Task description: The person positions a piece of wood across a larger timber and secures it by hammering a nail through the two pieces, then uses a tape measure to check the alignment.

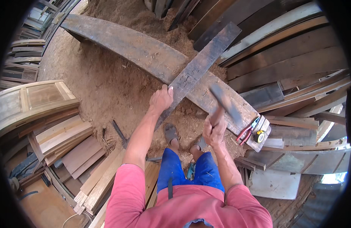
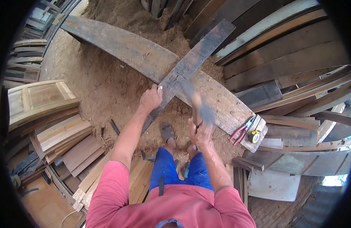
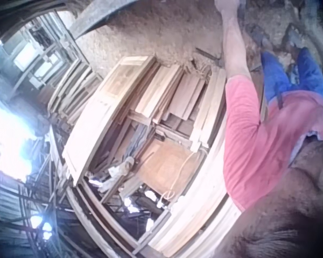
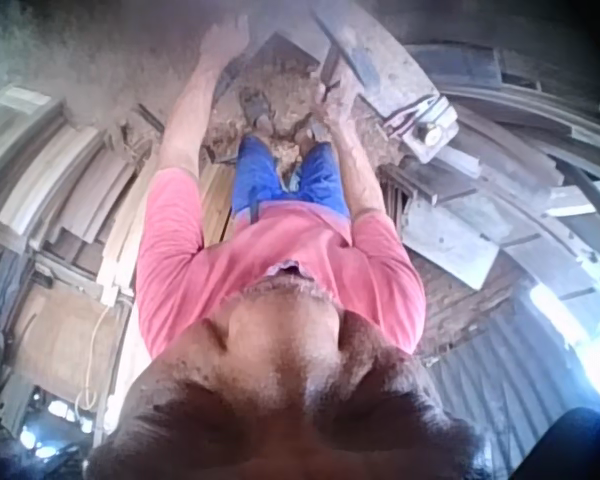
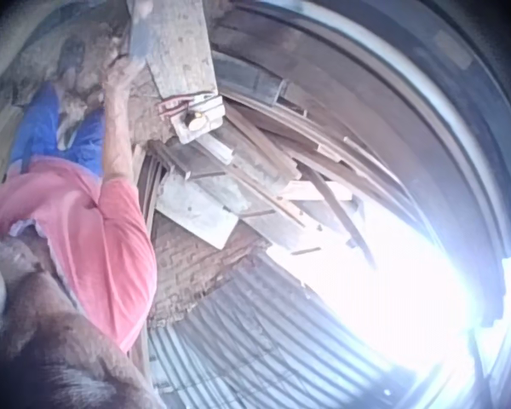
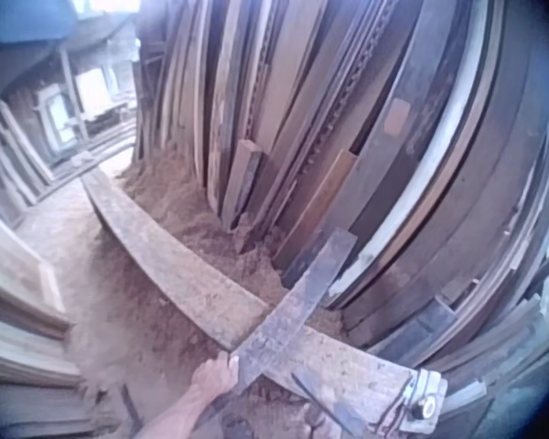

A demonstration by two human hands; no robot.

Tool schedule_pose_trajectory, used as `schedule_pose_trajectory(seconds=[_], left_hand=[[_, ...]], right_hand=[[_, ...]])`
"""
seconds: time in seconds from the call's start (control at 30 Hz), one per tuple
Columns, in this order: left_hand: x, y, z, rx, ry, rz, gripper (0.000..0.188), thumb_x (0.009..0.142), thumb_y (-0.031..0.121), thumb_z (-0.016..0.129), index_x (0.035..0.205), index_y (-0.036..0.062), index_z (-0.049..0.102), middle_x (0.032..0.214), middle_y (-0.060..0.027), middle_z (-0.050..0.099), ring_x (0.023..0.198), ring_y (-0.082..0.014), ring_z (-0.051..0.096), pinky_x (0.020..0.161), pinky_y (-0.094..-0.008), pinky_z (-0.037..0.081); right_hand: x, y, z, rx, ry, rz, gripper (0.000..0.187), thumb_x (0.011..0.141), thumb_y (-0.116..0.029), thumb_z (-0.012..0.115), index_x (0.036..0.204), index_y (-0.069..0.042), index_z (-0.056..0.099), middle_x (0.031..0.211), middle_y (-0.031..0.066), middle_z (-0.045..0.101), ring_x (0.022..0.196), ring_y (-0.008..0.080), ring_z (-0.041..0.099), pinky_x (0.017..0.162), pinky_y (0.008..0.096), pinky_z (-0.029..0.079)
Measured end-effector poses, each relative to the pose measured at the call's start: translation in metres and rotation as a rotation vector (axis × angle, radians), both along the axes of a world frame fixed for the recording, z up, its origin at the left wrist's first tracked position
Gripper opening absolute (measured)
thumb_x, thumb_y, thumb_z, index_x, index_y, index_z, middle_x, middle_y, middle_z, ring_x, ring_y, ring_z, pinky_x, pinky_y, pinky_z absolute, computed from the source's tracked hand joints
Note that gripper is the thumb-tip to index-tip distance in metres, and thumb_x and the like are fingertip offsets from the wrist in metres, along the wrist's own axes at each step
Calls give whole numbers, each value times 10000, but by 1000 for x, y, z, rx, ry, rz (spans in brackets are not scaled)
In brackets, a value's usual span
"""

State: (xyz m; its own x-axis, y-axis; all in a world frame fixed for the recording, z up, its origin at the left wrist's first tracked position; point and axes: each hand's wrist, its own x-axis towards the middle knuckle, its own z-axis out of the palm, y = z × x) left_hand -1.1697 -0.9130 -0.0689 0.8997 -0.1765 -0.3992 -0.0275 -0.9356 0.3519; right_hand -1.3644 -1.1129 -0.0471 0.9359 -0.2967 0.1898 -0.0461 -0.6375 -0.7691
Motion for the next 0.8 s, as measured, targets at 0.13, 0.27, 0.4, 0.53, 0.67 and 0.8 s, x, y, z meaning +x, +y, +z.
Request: schedule_pose_trajectory(seconds=[0.13, 0.27, 0.4, 0.53, 0.67, 0.8], left_hand=[[3, -14, 4, -12, -12, -15, 453, 1056, 410, 405, 1150, 3, 580, 1017, -328, 703, 1010, -523, 666, 900, -609, 517], [-3, -4, 1, -17, -33, 12, 459, 1056, 417, 402, 1149, 3, 576, 1014, -329, 703, 1010, -523, 667, 903, -606, 517], [0, -7, 1, -1, -19, -7, 466, 1055, 419, 402, 1156, 1, 581, 1015, -328, 704, 1003, -522, 670, 904, -601, 520], [1, -10, 1, -14, -42, -3, 461, 1059, 407, 394, 1148, -4, 584, 1002, -329, 705, 987, -524, 673, 898, -601, 522], [-6, -8, 3, -37, -62, -6, 455, 1061, 395, 387, 1147, -6, 584, 1003, -332, 705, 988, -524, 676, 899, -601, 522], [-5, 4, -8, -48, -73, 7, 452, 1062, 387, 384, 1149, -8, 586, 1004, -335, 704, 990, -524, 677, 900, -595, 526]], right_hand=[[7, -16, -49, 11, 436, -103, 393, 998, -345, 597, 1167, 6, 541, 868, 303, 682, 772, 534, 642, 670, 596, 491], [17, -2, 4, -40, 388, -130, 392, 996, -355, 604, 1074, 22, 531, 815, 345, 660, 778, 553, 640, 666, 605, 495], [-6, -13, -23, 164, 96, -67, 394, 988, -350, 621, 1050, 29, 531, 805, 298, 674, 732, 514, 654, 633, 571, 502], [13, -25, -41, 203, 413, -31, 408, 983, -357, 613, 1064, 34, 534, 837, 304, 687, 762, 492, 673, 654, 565, 520], [10, -16, 11, -125, 480, -80, 413, 979, -321, 622, 1101, 61, 524, 831, 349, 671, 792, 521, 674, 669, 585, 504], [24, -5, 92, 227, 35, -51, 340, 984, -267, 643, 1073, 37, 518, 767, 315, 661, 707, 493, 669, 564, 538, 486]])
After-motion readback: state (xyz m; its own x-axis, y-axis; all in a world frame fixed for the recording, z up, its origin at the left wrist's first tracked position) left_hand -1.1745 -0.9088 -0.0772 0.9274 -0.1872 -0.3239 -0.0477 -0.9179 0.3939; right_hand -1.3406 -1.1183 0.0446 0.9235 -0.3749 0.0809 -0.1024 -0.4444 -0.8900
